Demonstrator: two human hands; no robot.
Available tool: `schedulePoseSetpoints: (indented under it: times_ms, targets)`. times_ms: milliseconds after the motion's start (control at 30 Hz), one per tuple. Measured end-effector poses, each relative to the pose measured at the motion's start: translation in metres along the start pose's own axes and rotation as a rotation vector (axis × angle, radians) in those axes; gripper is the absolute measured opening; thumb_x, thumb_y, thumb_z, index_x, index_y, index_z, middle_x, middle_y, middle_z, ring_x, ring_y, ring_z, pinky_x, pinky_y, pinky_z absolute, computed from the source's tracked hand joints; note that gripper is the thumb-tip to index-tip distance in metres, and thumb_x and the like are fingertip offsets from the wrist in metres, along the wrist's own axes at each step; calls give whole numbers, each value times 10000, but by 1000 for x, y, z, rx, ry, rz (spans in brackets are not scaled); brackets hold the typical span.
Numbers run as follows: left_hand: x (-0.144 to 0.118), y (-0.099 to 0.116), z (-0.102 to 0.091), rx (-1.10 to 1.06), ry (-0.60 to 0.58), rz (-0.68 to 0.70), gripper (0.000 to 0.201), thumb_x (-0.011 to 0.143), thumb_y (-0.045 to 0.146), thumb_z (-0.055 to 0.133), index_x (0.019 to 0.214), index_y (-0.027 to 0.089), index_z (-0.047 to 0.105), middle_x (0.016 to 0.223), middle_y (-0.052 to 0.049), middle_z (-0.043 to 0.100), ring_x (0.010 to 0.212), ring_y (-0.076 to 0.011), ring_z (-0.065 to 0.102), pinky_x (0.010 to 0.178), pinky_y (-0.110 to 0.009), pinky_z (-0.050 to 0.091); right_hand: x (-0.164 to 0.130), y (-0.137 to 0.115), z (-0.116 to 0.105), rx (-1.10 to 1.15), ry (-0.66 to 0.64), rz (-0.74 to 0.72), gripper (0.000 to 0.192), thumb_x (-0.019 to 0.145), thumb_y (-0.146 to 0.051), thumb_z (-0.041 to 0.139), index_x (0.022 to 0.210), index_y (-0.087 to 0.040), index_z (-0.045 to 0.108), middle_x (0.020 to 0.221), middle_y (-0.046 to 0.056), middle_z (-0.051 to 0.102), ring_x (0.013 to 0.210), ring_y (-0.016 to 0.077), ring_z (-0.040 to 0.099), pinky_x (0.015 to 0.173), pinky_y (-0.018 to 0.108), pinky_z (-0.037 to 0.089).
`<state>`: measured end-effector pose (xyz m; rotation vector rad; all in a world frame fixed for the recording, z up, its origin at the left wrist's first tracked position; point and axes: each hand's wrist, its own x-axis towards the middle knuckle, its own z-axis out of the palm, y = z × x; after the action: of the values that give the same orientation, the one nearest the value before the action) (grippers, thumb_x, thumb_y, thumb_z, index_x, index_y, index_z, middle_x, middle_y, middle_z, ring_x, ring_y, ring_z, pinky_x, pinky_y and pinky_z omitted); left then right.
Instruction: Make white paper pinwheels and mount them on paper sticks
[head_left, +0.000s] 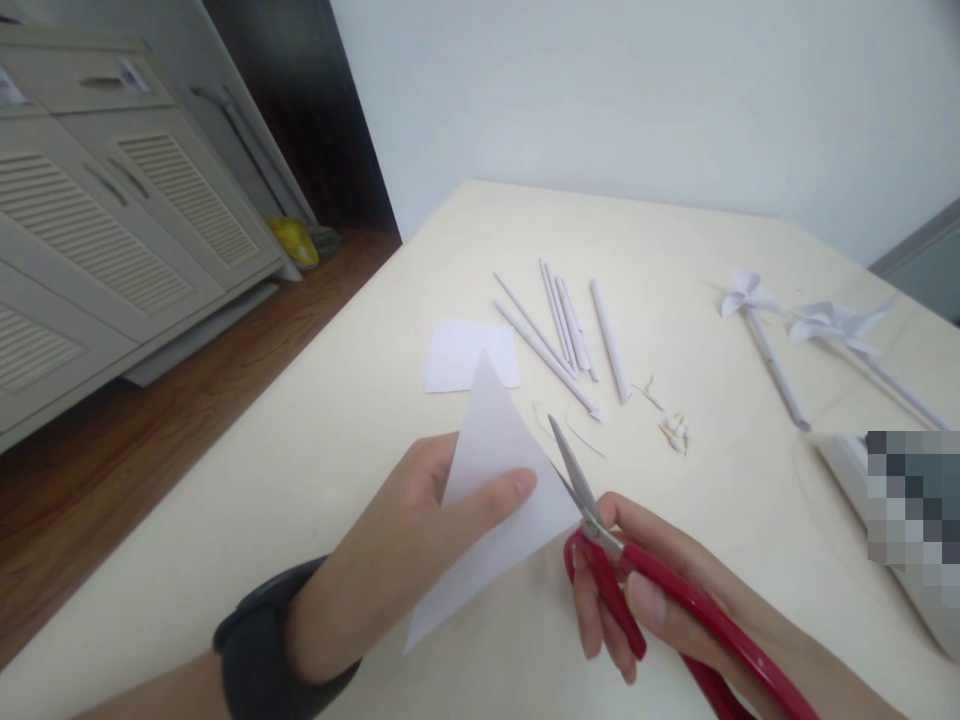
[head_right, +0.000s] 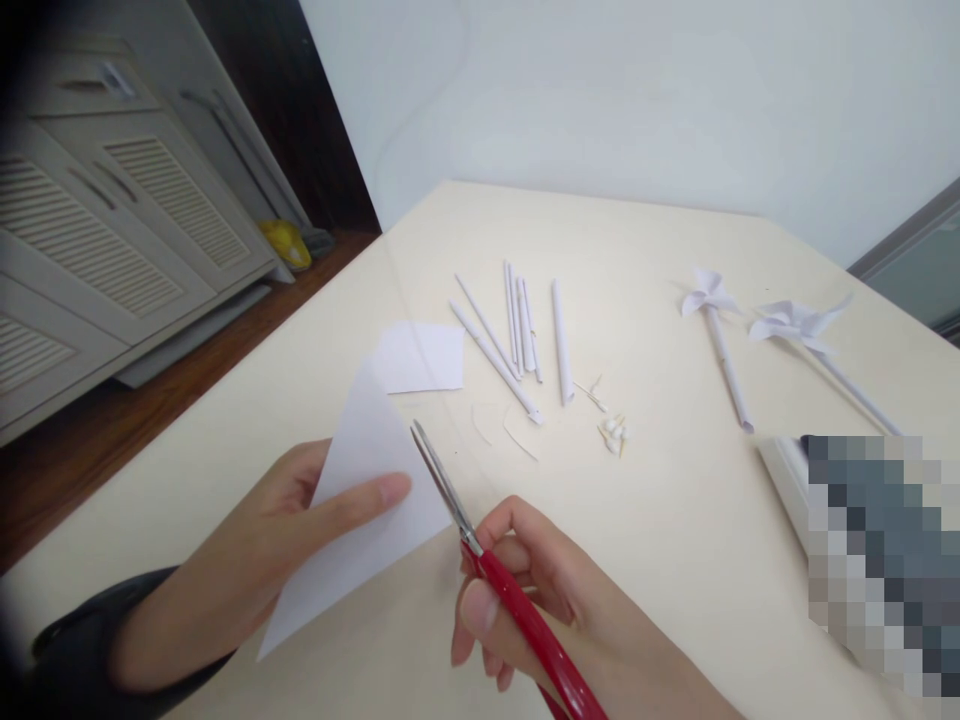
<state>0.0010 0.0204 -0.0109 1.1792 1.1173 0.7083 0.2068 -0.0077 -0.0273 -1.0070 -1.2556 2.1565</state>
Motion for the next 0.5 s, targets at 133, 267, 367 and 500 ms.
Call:
schedulePoseSetpoints:
  times_ms: [133,267,367,500]
  targets:
    - [-2,-1,0,-9,2,-18,204,792,355,560,815,183,667,781,-10,687,611,-135,595,507,-199,466,0,2,1,-19,-17,-9,386,782,-524,547,883,-183,396,776,31,581,605,89,465,589,242,382]
    - [-2,1,-1,14,-11,-39,186,787,338,561,787,179,659,747,-10,679,620,-146,595,514,-209,471,-2,1,9,-38,99,-17,267,832,-438,513,849,-204,384,752,23,553,710,134,517,642,271,401]
    - [-1,6,0,61,-21,-39,178,771,327,574,751,166,645,730,-16,671,625,-153,592,525,-219,473,-2,-4,14,-61,105,0,248,834,-405,514,809,-203,372,719,12,532,690,131,519,666,285,406]
    - [0,10,4,76,36,-8,216,763,354,569,690,155,615,672,-16,657,578,-150,583,491,-215,453,-1,-10,15,-66,99,5,254,828,-385,525,798,-206,348,706,2,519,663,120,504,662,284,401]
